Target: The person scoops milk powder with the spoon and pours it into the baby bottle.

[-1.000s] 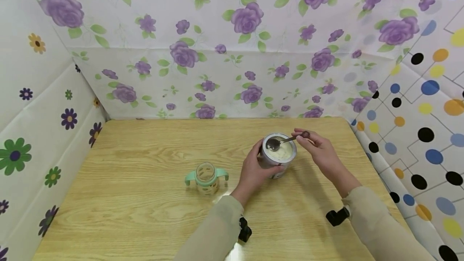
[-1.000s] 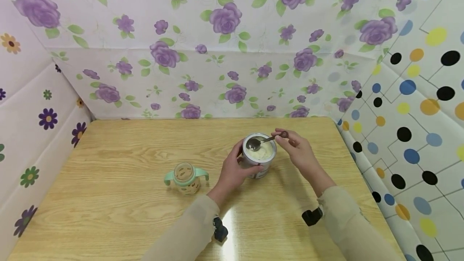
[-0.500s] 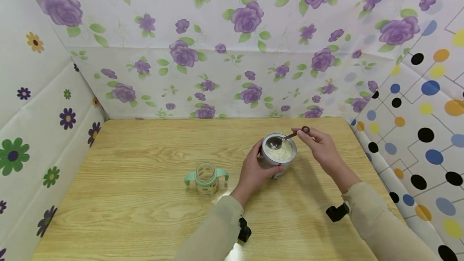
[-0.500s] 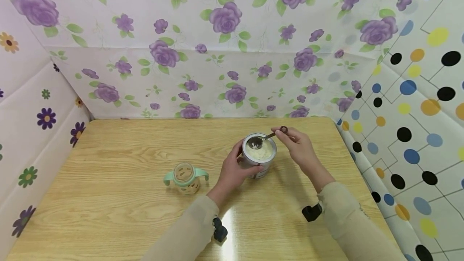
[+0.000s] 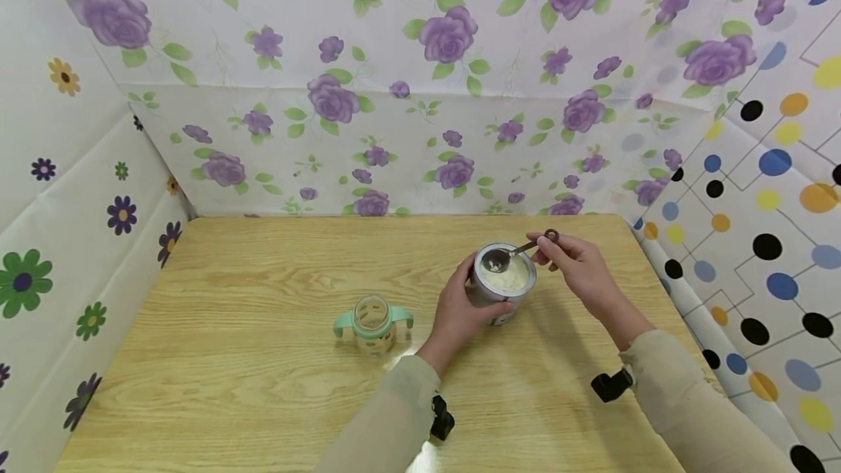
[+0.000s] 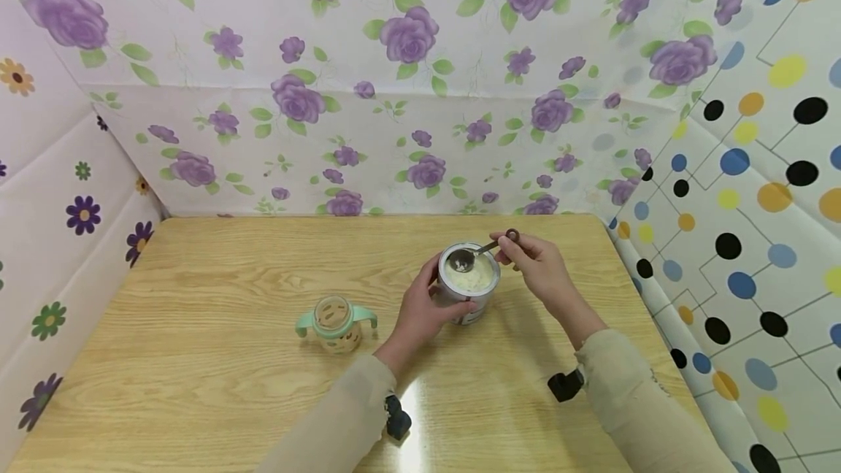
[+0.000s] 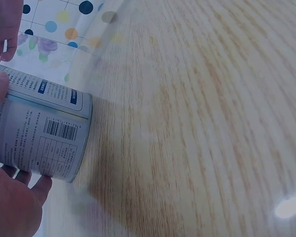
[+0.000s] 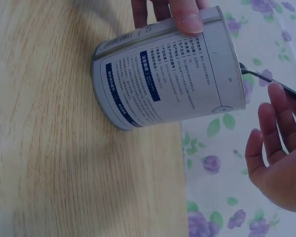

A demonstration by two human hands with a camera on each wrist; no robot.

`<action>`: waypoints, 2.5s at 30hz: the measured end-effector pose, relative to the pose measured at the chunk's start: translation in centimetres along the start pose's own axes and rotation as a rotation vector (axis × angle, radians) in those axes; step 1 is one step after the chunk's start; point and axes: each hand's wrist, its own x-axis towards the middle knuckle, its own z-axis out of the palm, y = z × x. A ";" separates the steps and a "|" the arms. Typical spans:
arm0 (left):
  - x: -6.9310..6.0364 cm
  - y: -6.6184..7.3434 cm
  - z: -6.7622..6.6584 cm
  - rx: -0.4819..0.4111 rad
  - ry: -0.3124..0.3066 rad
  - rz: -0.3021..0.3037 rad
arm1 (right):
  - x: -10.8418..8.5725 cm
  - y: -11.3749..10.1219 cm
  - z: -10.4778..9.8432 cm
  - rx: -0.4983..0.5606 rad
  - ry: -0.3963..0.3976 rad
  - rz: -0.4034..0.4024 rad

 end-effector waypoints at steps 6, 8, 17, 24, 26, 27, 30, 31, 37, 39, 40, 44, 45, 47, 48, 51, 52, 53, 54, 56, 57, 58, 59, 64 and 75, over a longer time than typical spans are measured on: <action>0.0 -0.2 0.0 0.002 0.000 -0.001 | 0.2 -0.1 0.4 0.089 -0.020 0.008; 0.0 -0.3 0.0 -0.002 -0.002 -0.001 | 0.4 -0.1 0.5 0.107 -0.031 0.017; 0.0 -0.4 0.0 -0.011 -0.007 0.009 | 1.2 -0.5 0.8 0.171 -0.055 0.072; 0.1 -0.3 0.0 -0.004 -0.004 -0.001 | 1.7 -0.3 1.1 0.208 -0.026 0.053; 0.1 -0.3 0.0 -0.001 -0.007 0.002 | 1.7 -0.3 1.1 0.215 -0.025 0.042; 0.1 -0.3 -0.1 0.000 -0.008 0.004 | 1.7 -0.3 1.1 0.217 -0.026 0.038; 0.1 -0.3 -0.1 0.002 -0.011 0.006 | 1.5 -0.1 1.0 0.208 -0.025 0.023; 0.1 -0.4 -0.1 0.002 -0.010 0.007 | 1.4 -0.1 0.8 0.205 -0.022 0.019; 0.0 -0.5 0.0 -0.002 -0.006 0.006 | 0.4 0.1 -0.2 0.144 0.008 -0.032; -0.1 -0.5 0.0 -0.005 -0.009 0.000 | 0.1 0.2 -0.4 0.104 0.009 -0.058; -0.1 -0.5 0.0 -0.006 -0.010 -0.001 | 0.0 0.2 -0.5 0.083 0.008 -0.073; -0.1 -0.6 0.0 -0.013 -0.019 -0.011 | -0.4 0.3 -0.8 -0.016 -0.003 -0.128; -0.1 -0.6 0.0 -0.014 -0.020 -0.011 | -0.5 0.3 -0.8 -0.036 -0.006 -0.138; -0.1 -0.6 0.1 -0.015 -0.022 -0.011 | -0.6 0.3 -0.9 -0.070 -0.011 -0.147; -0.2 -0.6 0.1 -0.014 -0.022 -0.010 | -0.6 0.3 -0.9 -0.081 -0.013 -0.148; -0.2 -0.6 0.1 -0.014 -0.020 -0.009 | -0.8 0.5 -1.0 -0.109 -0.019 -0.140; -0.2 -0.6 0.1 -0.013 -0.021 -0.010 | -0.9 0.5 -1.0 -0.119 -0.021 -0.137; -0.2 -0.7 0.1 -0.013 -0.022 -0.011 | -1.0 0.6 -1.0 -0.126 -0.025 -0.135; -0.2 -0.7 0.1 -0.011 -0.023 -0.010 | -1.2 0.7 -1.0 -0.135 -0.028 -0.131; -0.3 -0.7 0.0 -0.010 -0.024 -0.005 | -1.5 0.9 -0.9 -0.147 -0.039 -0.122; -0.3 -0.7 0.0 -0.007 -0.025 -0.003 | -1.6 1.0 -0.9 -0.144 -0.048 -0.115; -0.3 -0.7 0.0 -0.004 -0.024 -0.001 | -1.8 1.1 -0.8 -0.138 -0.056 -0.108; -0.3 -0.6 0.0 -0.001 -0.022 0.001 | -1.9 1.2 -0.7 -0.132 -0.063 -0.099; -0.3 -0.6 -0.2 0.024 -0.010 0.013 | -2.3 1.3 -0.3 -0.095 -0.086 -0.068; 0.0 -0.6 -0.3 0.043 -0.010 0.023 | -2.0 1.4 -0.1 0.036 -0.108 0.037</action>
